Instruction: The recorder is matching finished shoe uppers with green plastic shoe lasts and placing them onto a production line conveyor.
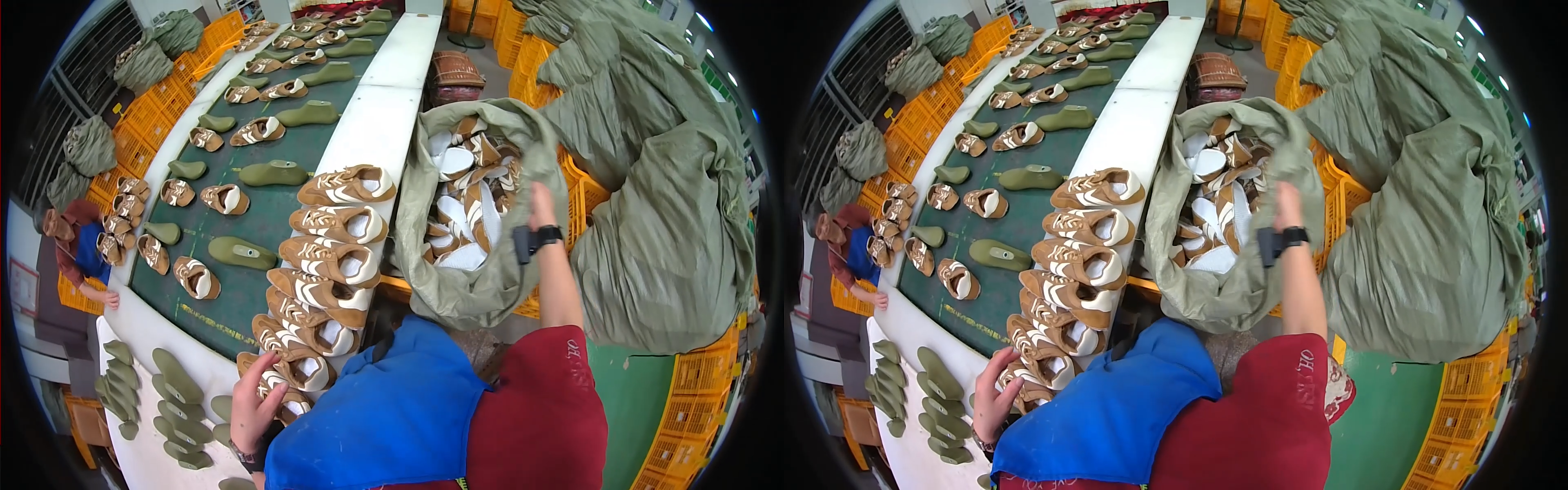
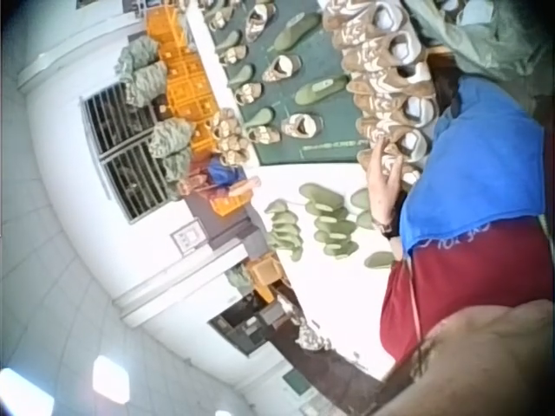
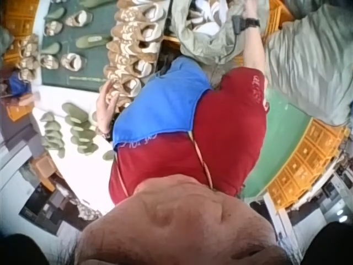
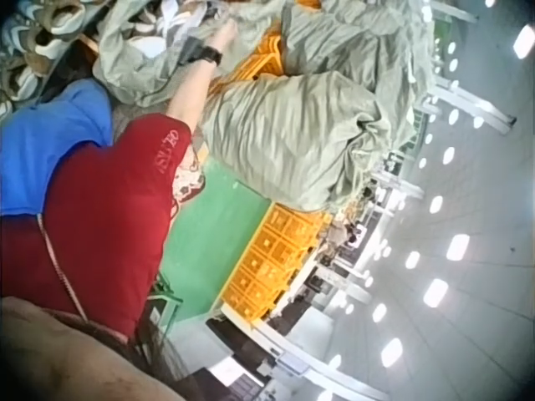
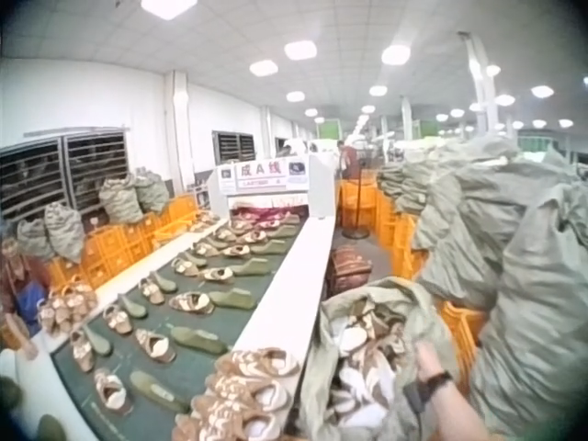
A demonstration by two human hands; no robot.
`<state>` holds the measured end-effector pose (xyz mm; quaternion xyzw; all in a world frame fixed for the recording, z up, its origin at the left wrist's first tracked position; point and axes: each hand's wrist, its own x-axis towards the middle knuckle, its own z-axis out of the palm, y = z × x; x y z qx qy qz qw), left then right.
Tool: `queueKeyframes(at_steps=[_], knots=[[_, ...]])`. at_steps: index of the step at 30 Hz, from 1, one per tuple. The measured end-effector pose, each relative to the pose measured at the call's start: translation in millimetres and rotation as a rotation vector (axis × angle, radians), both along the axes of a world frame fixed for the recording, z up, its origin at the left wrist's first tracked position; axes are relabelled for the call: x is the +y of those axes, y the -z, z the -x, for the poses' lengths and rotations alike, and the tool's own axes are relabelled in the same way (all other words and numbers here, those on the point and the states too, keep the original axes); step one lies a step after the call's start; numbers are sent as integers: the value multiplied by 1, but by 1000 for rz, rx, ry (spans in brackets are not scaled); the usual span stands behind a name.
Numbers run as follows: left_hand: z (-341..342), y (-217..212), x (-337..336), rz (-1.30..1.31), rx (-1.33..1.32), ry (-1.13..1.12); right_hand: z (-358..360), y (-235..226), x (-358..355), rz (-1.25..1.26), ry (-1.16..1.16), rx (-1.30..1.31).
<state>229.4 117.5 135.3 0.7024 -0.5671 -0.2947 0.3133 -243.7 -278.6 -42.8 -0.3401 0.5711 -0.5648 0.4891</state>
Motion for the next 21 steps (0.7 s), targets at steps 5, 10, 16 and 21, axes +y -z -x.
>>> queueKeyframes(at_steps=[5,10,16,21], knots=[[11,-5,-8,3,6,34,-193,-68,119,-147,-891,28],[12,6,-9,-2,50,45,-157,-103,150,-80,-664,-216],[14,1,-23,5,10,149,95,-109,48,171,72,-363],[21,-4,-30,-14,-8,144,140,-94,40,-388,388,1430]])
